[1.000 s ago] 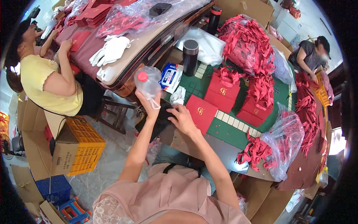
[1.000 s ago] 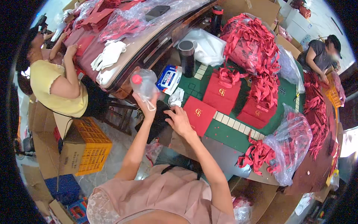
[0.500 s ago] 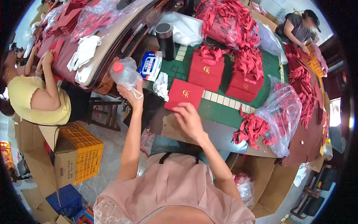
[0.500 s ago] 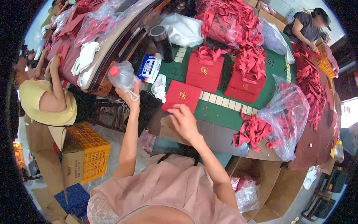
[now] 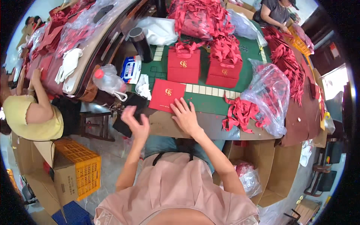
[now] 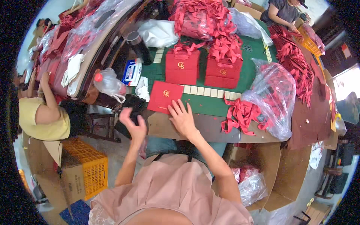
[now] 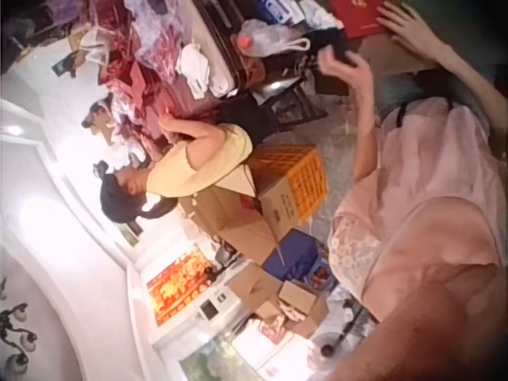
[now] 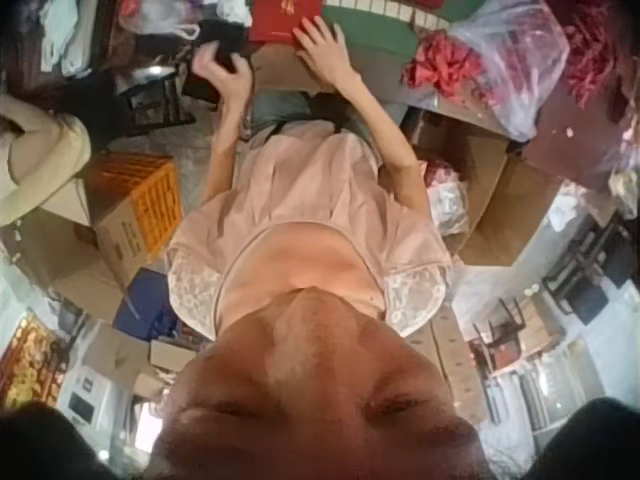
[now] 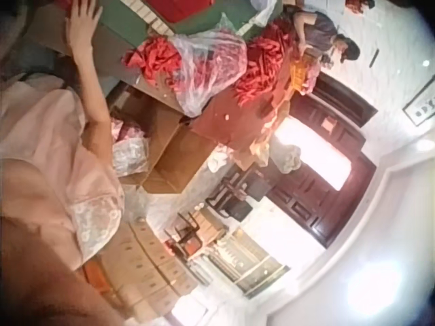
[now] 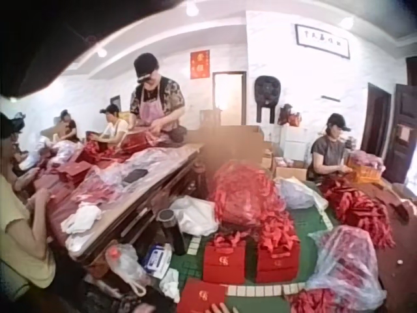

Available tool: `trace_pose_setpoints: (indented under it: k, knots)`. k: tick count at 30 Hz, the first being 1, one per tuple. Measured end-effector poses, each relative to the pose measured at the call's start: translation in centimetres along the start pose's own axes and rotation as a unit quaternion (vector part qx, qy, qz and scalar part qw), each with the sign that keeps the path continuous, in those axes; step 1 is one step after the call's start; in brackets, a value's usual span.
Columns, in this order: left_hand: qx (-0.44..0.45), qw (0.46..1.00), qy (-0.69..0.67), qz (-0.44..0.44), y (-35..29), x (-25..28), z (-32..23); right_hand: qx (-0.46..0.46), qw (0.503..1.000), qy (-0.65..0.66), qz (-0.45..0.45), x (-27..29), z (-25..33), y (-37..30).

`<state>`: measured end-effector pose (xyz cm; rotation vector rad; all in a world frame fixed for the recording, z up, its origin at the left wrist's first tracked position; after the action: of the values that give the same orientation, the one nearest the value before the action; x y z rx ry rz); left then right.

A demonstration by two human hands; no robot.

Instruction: The person attaches ribbon handles to paper bags by hand, opens and handles a water bottle from a plastic bag, and threads ribbons into additional paper bags.

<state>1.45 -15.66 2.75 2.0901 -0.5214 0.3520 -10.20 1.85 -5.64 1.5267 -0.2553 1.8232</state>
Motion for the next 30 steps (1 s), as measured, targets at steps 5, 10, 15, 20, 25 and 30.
trace_pose_setpoints:
  k: [5, 10, 15, 20, 25, 30]
  knots:
    - [-0.004, 0.992, -0.007, 0.124, -0.4, -4.1, -0.7, -0.019, 1.000, -0.002, -0.019, 1.9, -1.0, -2.6]
    - [-0.031, 0.980, 0.082, 0.177, 3.3, -7.4, 1.5, -0.057, 0.992, 0.071, -0.082, 3.6, -1.5, -3.7]
    - [-0.068, 0.954, 0.174, 0.234, 4.4, -10.5, 3.7, -0.075, 0.981, 0.128, -0.123, 4.6, -0.7, -0.9]
    - [-0.042, 0.961, 0.160, 0.219, 4.6, -11.3, 4.9, -0.021, 0.993, 0.063, -0.098, 2.7, -1.0, 1.5]
    - [-0.029, 0.989, 0.064, 0.128, 5.5, -9.8, 4.2, 0.006, 0.990, 0.066, -0.124, 4.7, -1.9, -0.7]
    - [0.089, 0.987, -0.106, 0.082, 6.2, -8.1, 2.7, -0.030, 0.988, 0.071, -0.133, 7.0, -3.8, -4.8]
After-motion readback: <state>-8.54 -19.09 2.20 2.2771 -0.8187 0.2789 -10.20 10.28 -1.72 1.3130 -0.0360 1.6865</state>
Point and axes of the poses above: each hand's wrist, its own y-axis towards the middle knuckle, its own x-axis out of the back of the hand, z = x × y, the point moved 9 cm from there along y, towards the middle knuckle, and after that the axes turned 5 degrees about -z, right-handed, at the moved point
